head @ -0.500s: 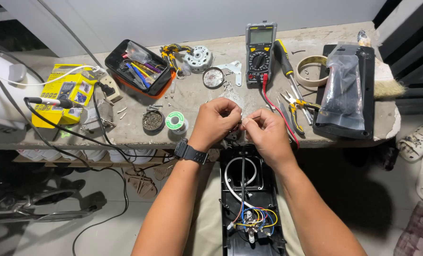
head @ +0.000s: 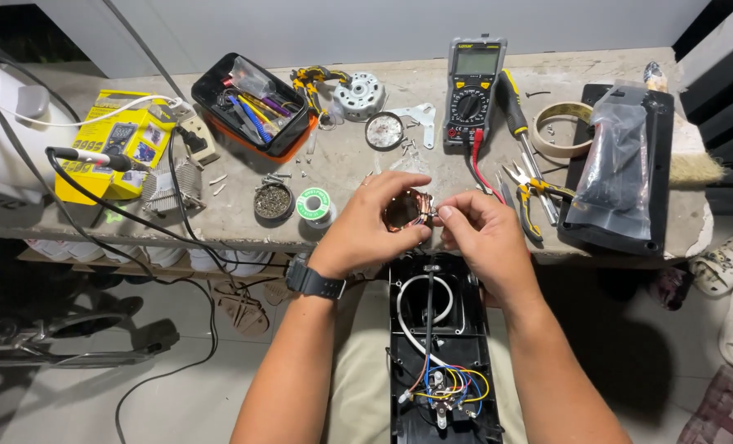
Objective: Wiring and preparing a motor stator for assembly into an electronic device using pliers and a screwdriver.
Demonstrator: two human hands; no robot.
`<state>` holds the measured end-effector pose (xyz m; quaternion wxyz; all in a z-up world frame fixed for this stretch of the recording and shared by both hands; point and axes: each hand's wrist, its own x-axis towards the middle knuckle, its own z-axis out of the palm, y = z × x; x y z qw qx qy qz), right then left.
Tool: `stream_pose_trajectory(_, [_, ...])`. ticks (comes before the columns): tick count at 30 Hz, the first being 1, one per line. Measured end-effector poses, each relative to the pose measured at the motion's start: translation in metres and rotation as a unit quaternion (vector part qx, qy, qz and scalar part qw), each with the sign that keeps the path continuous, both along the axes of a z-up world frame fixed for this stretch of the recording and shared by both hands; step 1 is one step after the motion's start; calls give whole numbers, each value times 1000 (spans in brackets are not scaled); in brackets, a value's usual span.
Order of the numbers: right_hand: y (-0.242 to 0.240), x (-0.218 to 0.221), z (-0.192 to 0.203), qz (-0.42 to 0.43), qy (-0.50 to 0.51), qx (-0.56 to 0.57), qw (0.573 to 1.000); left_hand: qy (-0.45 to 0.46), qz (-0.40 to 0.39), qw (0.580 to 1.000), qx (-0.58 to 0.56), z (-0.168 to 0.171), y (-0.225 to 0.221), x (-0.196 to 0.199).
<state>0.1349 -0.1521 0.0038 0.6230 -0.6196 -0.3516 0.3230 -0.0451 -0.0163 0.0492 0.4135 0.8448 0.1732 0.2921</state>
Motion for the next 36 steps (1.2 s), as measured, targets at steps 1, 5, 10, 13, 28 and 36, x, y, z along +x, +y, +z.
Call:
stream_pose_trajectory(1, [0, 2, 1, 1, 0, -1, 1000, 0, 1, 1000, -1, -8, -1, 2])
stream_pose_trajectory(5, [-3, 2, 9, 16, -59, -37, 997, -11, 32, 999, 17, -30, -4, 10])
stream_pose_trajectory(10, [-3, 0, 14, 20, -63, -49, 997, -16, 53, 998, 15, -41, -3, 14])
stream_pose_trajectory(13, [-5, -3, 21, 23, -27, -51, 998, -13, 48, 999, 15, -42, -1, 14])
stream_pose_trajectory(28, [-4, -11, 37, 32, 5, -38, 999, -20, 25, 999, 9, -18, -6, 14])
stream_pose_trajectory(36, [-2, -7, 27, 24, -40, -30, 998, -56, 15, 997, 48, -28, -2, 20])
